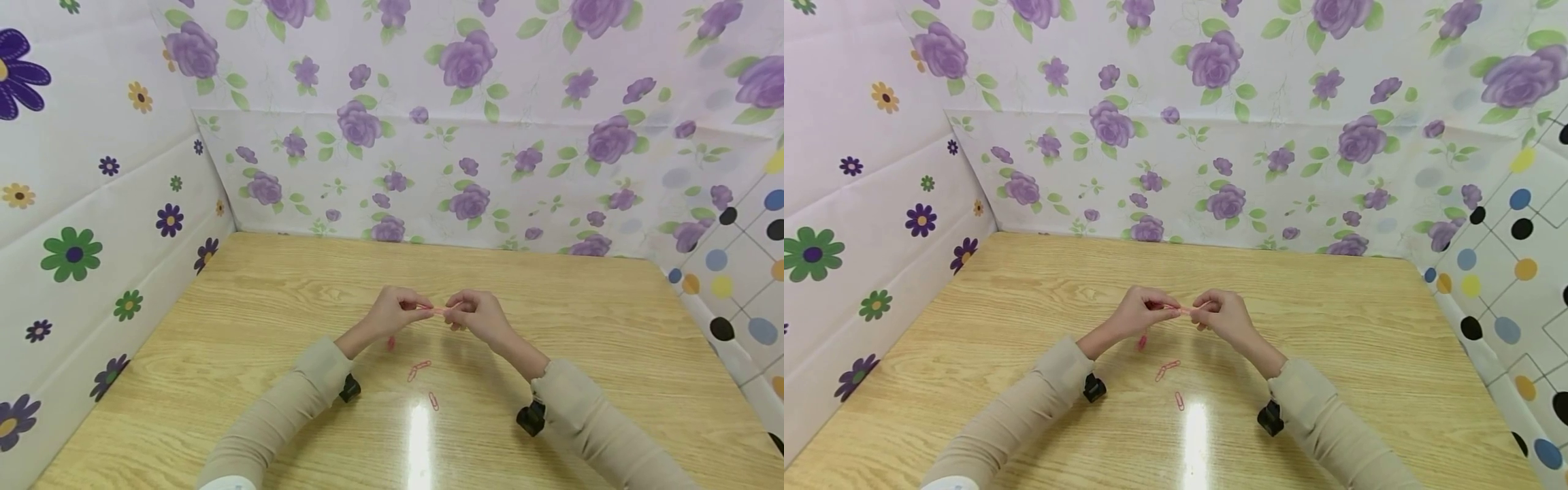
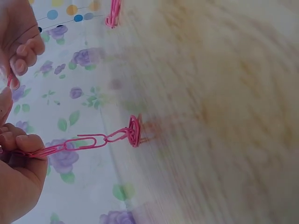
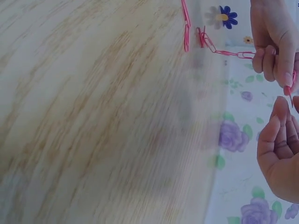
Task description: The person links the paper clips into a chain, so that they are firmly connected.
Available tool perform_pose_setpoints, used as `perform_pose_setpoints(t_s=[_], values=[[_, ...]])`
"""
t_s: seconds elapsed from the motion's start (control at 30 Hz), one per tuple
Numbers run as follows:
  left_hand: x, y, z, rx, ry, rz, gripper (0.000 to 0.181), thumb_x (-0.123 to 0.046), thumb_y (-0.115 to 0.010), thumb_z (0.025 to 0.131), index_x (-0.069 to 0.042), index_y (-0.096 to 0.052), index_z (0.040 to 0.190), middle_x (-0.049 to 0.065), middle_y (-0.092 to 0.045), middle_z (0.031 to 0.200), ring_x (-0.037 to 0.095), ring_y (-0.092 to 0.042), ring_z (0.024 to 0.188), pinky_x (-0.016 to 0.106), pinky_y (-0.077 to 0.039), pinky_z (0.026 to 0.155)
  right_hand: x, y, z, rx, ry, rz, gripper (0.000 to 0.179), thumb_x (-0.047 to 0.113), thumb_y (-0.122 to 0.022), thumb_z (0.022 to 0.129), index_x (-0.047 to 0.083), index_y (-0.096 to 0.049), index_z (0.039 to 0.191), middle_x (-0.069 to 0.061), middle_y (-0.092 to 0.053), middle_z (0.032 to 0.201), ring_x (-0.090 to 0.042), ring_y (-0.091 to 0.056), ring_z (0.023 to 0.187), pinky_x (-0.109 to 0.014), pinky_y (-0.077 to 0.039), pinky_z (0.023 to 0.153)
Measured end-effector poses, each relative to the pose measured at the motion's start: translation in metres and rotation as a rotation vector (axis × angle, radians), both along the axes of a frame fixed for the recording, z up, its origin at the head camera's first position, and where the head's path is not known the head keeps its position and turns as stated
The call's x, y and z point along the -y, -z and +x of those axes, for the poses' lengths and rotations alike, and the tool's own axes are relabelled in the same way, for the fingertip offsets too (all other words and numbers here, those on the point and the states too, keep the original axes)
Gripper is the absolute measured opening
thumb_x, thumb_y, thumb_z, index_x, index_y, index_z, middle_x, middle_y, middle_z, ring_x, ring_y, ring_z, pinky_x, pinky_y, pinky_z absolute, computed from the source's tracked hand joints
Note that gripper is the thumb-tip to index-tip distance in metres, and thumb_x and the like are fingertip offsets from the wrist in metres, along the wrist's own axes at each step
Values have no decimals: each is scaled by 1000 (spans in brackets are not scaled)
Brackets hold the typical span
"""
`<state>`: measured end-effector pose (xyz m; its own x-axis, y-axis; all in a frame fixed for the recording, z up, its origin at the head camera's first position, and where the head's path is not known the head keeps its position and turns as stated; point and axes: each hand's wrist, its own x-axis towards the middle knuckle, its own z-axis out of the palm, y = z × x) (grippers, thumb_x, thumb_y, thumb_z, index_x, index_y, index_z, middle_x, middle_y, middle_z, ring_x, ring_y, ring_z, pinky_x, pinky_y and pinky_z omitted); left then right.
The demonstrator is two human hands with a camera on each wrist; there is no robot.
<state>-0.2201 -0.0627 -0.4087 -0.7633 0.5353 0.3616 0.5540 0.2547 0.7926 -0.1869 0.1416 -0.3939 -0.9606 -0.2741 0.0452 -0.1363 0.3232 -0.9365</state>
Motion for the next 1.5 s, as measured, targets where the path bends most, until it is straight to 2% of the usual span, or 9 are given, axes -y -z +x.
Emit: perform_pose_setpoints(t_s=[0.2,0.3,0.47,0.67,0.87,1.0,1.17,1.3,1.5], values=[[4,-2,0,80,-39,27,13,-12,-69,81,-3,-72,90,6,-57,61,8,-32,46,20,-28,44,-7,8,1,30,-43,105,20,7,-65,83,-8,-62,96,-19,-64,73,-36,-59,66,-44,-50,64],[5,-4,1,119,-47,33,14,-12,-69,82,-3,-72,91,14,-56,61,9,-30,46,20,-26,43,-8,12,2,9,-66,166,19,6,-67,81,-8,-64,94,-14,-62,68,-28,-57,60,-38,-49,58],[6,-4,1,147,-55,41,17,-14,-68,82,-2,-71,94,22,-58,66,8,-28,45,21,-25,43,-5,22,3,-78,-116,243,16,3,-69,78,-5,-67,91,-4,-57,62,-14,-47,53,-26,-41,50],[7,-3,-1,150,-70,44,21,-14,-68,83,2,-70,96,11,-56,59,9,-29,45,21,-26,43,1,36,10,-116,-214,321,13,6,-72,75,3,-71,88,1,-62,73,-9,-49,61,-24,-42,55],[7,-1,-4,128,-91,55,16,-12,-70,81,0,-71,92,16,-52,57,9,-31,46,21,-26,44,9,43,15,-150,-301,313,13,9,-74,74,6,-72,86,-2,-66,82,-10,-55,70,-23,-45,61],[6,0,-6,126,-97,60,14,-12,-70,81,-3,-72,90,4,-48,51,9,-30,46,21,-25,44,16,46,18,-194,-350,316,12,10,-74,74,5,-72,84,-2,-66,81,-10,-52,72,-24,-44,63],[6,0,-5,130,-85,74,14,-12,-70,81,-2,-72,90,-1,-44,49,9,-28,45,20,-24,44,24,49,20,-248,-335,347,5,7,-75,72,5,-72,75,1,-64,73,-7,-46,65,-22,-40,59],[6,-1,-5,138,-79,81,15,-13,-70,81,-1,-72,90,2,-44,49,9,-26,45,21,-24,43,26,49,21,-235,-316,372,7,5,-75,72,5,-69,69,4,-60,67,-6,-43,62,-21,-38,57],[7,-1,-6,154,-78,70,16,-13,-69,81,-1,-72,92,7,-47,50,9,-27,45,21,-25,44,24,47,21,-211,-341,382,12,7,-71,78,7,-65,68,6,-54,65,-7,-44,62,-22,-38,58]])
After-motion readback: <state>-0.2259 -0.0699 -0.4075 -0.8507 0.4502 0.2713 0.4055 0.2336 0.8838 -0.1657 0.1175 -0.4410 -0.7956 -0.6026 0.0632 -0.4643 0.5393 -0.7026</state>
